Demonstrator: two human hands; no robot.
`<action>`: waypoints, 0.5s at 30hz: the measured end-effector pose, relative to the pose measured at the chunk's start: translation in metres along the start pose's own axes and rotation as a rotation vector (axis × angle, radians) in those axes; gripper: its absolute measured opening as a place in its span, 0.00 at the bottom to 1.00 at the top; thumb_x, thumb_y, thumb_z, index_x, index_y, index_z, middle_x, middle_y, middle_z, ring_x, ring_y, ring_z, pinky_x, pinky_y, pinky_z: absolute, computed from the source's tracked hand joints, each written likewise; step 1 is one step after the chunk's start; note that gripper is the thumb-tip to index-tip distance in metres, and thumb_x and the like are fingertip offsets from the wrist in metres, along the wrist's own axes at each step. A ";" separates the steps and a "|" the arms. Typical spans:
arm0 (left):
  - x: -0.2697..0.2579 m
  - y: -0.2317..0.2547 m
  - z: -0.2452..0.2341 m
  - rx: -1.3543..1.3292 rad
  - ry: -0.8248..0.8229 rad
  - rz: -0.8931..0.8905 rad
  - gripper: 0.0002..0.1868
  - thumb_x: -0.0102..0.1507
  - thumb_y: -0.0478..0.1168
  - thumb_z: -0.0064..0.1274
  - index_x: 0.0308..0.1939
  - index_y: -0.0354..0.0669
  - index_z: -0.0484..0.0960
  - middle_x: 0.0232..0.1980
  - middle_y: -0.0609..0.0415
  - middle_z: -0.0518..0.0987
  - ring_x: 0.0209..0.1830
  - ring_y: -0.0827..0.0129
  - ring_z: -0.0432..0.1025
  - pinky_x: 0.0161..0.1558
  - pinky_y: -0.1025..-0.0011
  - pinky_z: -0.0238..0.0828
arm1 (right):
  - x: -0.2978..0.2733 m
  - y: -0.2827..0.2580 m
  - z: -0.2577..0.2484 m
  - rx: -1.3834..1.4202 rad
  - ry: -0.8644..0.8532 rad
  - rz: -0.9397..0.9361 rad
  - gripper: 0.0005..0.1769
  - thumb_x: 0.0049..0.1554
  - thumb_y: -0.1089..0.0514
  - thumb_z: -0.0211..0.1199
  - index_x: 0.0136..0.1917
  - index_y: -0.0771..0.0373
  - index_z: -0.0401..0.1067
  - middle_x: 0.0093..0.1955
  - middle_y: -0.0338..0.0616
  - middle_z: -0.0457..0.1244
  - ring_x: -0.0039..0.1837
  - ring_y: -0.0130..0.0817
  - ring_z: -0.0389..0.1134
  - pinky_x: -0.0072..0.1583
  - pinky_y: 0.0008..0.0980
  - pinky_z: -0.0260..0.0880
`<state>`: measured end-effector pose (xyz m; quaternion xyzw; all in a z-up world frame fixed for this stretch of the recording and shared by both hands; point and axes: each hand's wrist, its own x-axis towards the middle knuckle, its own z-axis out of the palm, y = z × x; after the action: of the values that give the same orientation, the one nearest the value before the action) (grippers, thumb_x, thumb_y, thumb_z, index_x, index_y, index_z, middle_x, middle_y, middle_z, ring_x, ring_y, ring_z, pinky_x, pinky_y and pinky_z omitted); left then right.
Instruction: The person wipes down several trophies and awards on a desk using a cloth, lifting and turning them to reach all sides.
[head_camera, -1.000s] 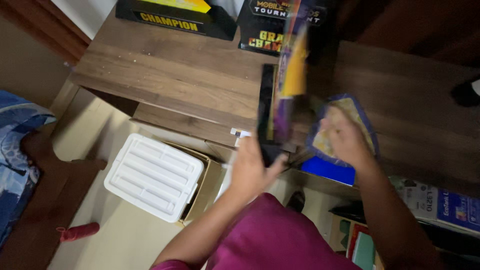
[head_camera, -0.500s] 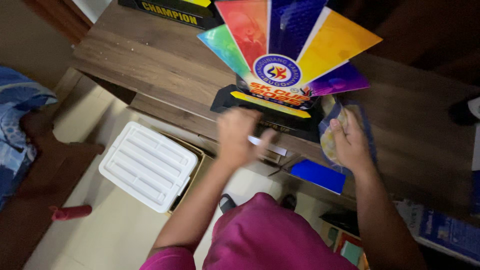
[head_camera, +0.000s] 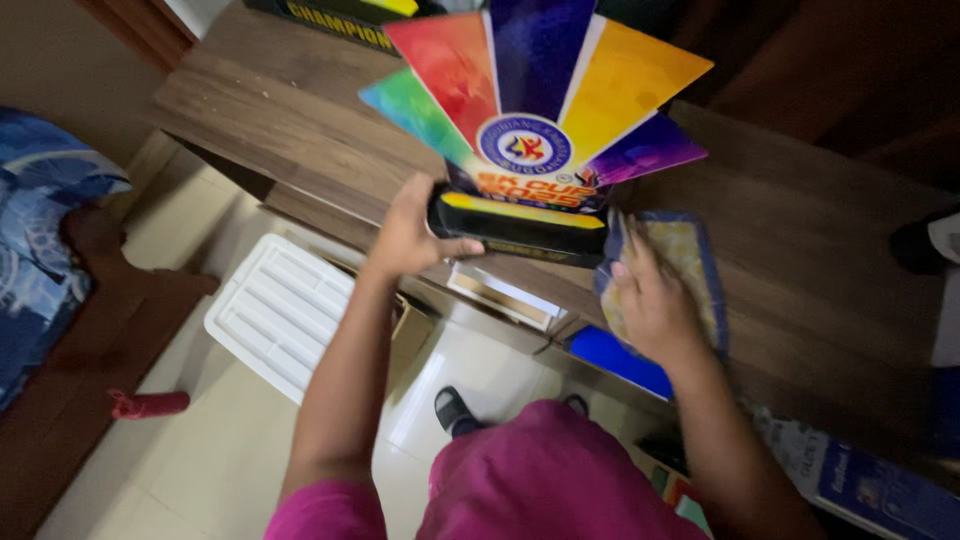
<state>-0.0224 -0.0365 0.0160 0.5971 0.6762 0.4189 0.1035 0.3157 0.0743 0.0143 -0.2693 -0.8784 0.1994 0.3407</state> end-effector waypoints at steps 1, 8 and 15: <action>-0.003 0.003 0.000 0.008 0.005 0.008 0.48 0.42 0.56 0.80 0.58 0.37 0.75 0.52 0.41 0.77 0.57 0.48 0.73 0.59 0.58 0.69 | 0.001 0.002 -0.004 0.003 0.009 -0.007 0.27 0.70 0.54 0.51 0.78 0.69 0.57 0.71 0.69 0.61 0.69 0.65 0.65 0.67 0.49 0.65; -0.020 0.019 0.010 0.109 0.150 0.003 0.46 0.43 0.58 0.78 0.56 0.37 0.74 0.51 0.40 0.75 0.54 0.42 0.70 0.56 0.53 0.67 | 0.000 -0.014 -0.039 -0.034 -0.307 0.750 0.25 0.68 0.47 0.51 0.76 0.54 0.63 0.56 0.60 0.69 0.57 0.58 0.72 0.59 0.48 0.70; -0.043 0.041 0.017 0.115 0.158 0.004 0.38 0.52 0.51 0.69 0.60 0.36 0.73 0.49 0.38 0.74 0.52 0.41 0.70 0.51 0.52 0.67 | -0.010 -0.011 -0.019 0.100 -0.063 0.550 0.26 0.69 0.46 0.49 0.73 0.62 0.65 0.56 0.51 0.69 0.58 0.40 0.70 0.60 0.39 0.67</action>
<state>0.0292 -0.0703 0.0181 0.5684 0.7040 0.4255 0.0147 0.3319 0.0625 0.0284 -0.4741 -0.7714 0.3358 0.2594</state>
